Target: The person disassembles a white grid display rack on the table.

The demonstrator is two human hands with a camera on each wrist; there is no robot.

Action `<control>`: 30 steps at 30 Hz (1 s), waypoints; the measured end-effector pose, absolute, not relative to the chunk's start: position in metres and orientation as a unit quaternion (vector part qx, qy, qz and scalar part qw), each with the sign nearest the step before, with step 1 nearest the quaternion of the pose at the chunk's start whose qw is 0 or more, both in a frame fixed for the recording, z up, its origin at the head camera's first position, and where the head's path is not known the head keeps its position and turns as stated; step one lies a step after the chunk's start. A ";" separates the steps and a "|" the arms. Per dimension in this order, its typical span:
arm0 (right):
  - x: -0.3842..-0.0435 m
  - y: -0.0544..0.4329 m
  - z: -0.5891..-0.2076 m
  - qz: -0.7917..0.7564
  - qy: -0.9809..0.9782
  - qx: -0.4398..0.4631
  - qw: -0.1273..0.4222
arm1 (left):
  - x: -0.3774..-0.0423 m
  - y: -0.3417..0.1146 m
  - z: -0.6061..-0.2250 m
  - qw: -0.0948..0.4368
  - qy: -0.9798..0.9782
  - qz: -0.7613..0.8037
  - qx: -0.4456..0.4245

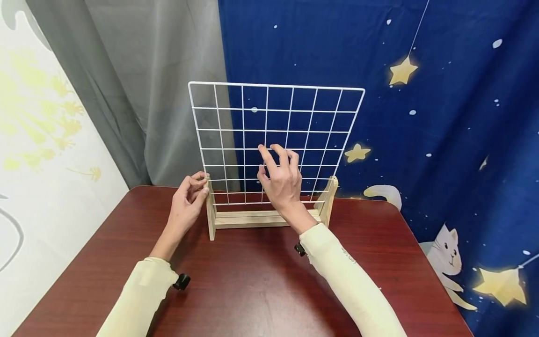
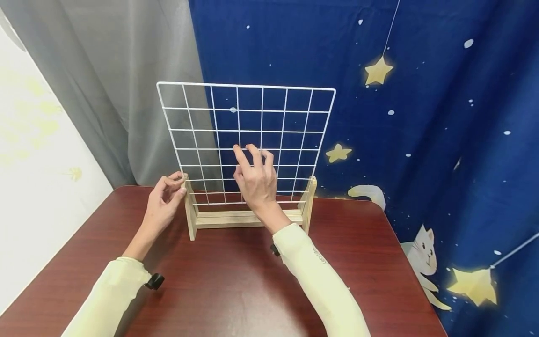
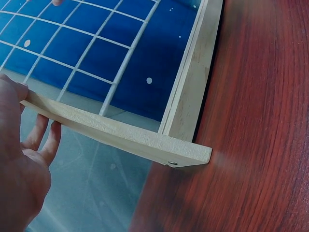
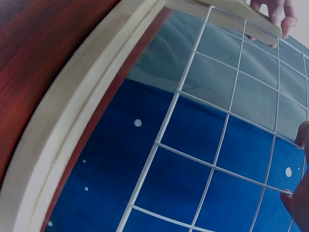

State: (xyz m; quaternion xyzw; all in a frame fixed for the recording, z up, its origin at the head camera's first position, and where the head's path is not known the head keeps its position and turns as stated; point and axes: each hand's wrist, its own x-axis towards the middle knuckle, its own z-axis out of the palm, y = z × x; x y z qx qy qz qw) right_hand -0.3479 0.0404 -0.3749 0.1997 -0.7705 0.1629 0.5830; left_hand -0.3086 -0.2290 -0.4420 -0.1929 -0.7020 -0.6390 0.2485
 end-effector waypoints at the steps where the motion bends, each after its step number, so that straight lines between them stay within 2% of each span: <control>1: -0.348 0.041 -0.373 0.163 -0.771 0.200 0.583 | -0.309 -0.229 -0.442 0.248 -0.700 -0.640 -0.194; 30: -0.353 0.043 -0.323 0.149 -0.760 0.219 0.594 | -0.310 -0.227 -0.442 0.242 -0.704 -0.644 -0.178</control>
